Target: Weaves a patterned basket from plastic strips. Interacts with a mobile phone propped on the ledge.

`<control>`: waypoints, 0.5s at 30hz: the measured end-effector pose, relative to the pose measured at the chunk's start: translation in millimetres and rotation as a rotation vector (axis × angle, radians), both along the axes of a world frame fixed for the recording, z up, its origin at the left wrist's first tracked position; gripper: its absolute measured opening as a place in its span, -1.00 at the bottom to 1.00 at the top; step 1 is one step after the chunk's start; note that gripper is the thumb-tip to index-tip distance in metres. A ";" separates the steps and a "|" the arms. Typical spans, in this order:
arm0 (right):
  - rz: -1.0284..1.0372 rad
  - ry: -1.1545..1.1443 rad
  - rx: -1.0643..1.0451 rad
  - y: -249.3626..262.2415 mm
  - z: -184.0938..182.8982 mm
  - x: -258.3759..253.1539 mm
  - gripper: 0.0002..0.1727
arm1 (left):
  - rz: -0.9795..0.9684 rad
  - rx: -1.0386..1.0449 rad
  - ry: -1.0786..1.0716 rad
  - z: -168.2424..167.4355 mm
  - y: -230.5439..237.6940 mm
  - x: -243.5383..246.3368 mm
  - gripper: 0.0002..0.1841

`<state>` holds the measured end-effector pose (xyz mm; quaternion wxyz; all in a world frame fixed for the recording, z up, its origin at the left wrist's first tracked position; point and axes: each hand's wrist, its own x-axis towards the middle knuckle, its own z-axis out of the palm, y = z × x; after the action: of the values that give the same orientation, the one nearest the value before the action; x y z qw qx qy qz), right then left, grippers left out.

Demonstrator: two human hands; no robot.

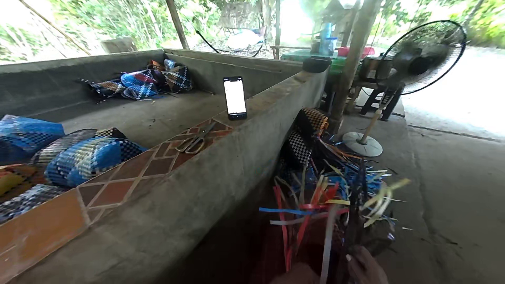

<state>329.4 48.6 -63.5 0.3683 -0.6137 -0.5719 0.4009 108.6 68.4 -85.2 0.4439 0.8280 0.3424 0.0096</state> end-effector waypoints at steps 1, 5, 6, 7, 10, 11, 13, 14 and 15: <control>0.057 -0.130 -0.005 -3.6 -9.3 2.4 -0.63 | -0.005 0.031 -0.021 -20.5 10.3 -3.2 -0.54; 0.156 -0.451 -0.065 -10.8 -30.6 -5.0 -0.60 | -0.050 0.017 0.139 -17.7 36.5 2.0 -0.46; 0.134 -0.477 -0.060 -10.5 -35.0 -7.2 -0.59 | -0.060 0.014 0.147 -15.8 38.8 3.7 -0.44; 0.108 -0.501 -0.070 -8.6 -36.8 -9.0 -0.58 | -0.067 0.023 0.130 -15.9 39.2 4.6 -0.44; 0.077 -0.600 -0.216 6.6 -25.0 -16.5 -0.51 | -0.087 0.018 0.111 -13.8 37.8 4.7 -0.46; 0.084 -0.632 -0.287 12.3 -18.6 -19.5 -0.48 | -0.089 0.012 0.111 -13.1 37.3 4.5 -0.47; 0.119 -0.688 -0.392 20.3 -9.5 -23.4 -0.40 | -0.085 0.000 0.116 -12.1 36.8 3.6 -0.47; 0.131 -0.692 -0.413 22.6 -8.7 -23.4 -0.39 | -0.077 -0.011 0.122 -12.3 37.1 3.0 -0.46; 0.137 -0.681 -0.416 24.0 -9.2 -21.7 -0.40 | -0.063 -0.020 0.127 -13.4 38.0 2.2 -0.45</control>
<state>307.7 72.6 -72.6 -0.0017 -0.7334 -0.6073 0.3055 110.8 106.4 -98.6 0.4298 0.8328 0.3438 -0.0601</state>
